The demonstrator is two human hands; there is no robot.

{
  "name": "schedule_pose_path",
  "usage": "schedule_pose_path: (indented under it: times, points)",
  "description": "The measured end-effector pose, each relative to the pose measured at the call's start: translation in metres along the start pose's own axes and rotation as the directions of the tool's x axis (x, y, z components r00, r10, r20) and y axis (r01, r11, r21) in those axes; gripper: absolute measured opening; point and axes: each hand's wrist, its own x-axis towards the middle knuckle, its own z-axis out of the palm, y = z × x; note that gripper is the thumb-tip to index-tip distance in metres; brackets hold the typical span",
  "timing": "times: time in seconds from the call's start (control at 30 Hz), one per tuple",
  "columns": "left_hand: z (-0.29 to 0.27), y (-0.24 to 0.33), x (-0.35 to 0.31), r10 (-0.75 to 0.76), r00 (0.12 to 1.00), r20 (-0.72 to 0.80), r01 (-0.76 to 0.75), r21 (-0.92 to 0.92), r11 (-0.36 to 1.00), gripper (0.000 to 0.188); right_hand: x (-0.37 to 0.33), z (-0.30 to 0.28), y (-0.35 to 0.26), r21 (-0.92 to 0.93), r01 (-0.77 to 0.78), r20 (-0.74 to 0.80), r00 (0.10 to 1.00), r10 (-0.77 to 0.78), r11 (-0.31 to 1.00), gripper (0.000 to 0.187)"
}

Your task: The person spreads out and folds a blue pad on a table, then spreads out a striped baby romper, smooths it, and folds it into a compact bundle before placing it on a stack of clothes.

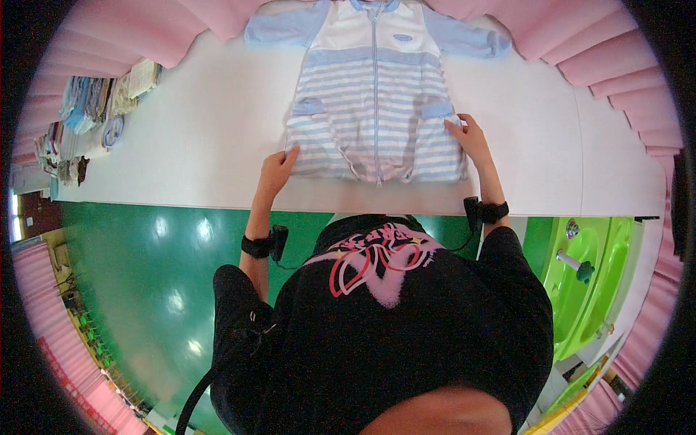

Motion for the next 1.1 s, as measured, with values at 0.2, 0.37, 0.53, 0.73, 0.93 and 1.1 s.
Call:
schedule_pose_path:
  times: [0.2, 0.37, 0.53, 0.73, 0.93, 1.1]
  points:
    - [0.009, 0.004, -0.008, 0.203, 0.976, -0.084, -0.206, -0.028, 0.978, 0.039, -0.024, -0.012, -0.004, 0.091, -0.104, 0.301, 0.951, 0.072, 0.99, 0.051]
    - [-0.001, -0.001, -0.004, 0.175, 0.972, 0.16, -0.172, -0.036, 0.984, 0.033, -0.042, -0.005, 0.0, 0.413, -0.095, 0.299, 0.953, -0.036, 0.906, 0.048]
    - [0.015, 0.026, -0.008, 0.122, 0.962, -0.243, -0.191, -0.287, 0.939, 0.048, -0.038, 0.005, 0.013, 0.232, 0.036, 0.114, 0.991, -0.064, 0.972, 0.043]
    - [0.029, 0.02, 0.006, 0.322, 0.879, -0.351, -0.469, -0.519, 0.715, 0.058, -0.05, 0.005, -0.017, 0.591, -0.01, 0.128, 0.988, -0.082, 0.807, 0.04]
    - [0.018, 0.023, -0.004, 0.209, 0.974, -0.093, -0.213, -0.037, 0.976, 0.048, -0.051, -0.001, -0.026, -0.135, -0.167, 0.051, 0.983, 0.176, 0.977, 0.044]
    - [0.029, 0.051, -0.002, 0.6, 0.766, -0.23, -0.403, 0.556, 0.727, 0.05, -0.042, 0.012, -0.03, -0.475, 0.387, -0.06, 0.882, -0.468, 0.79, 0.056]
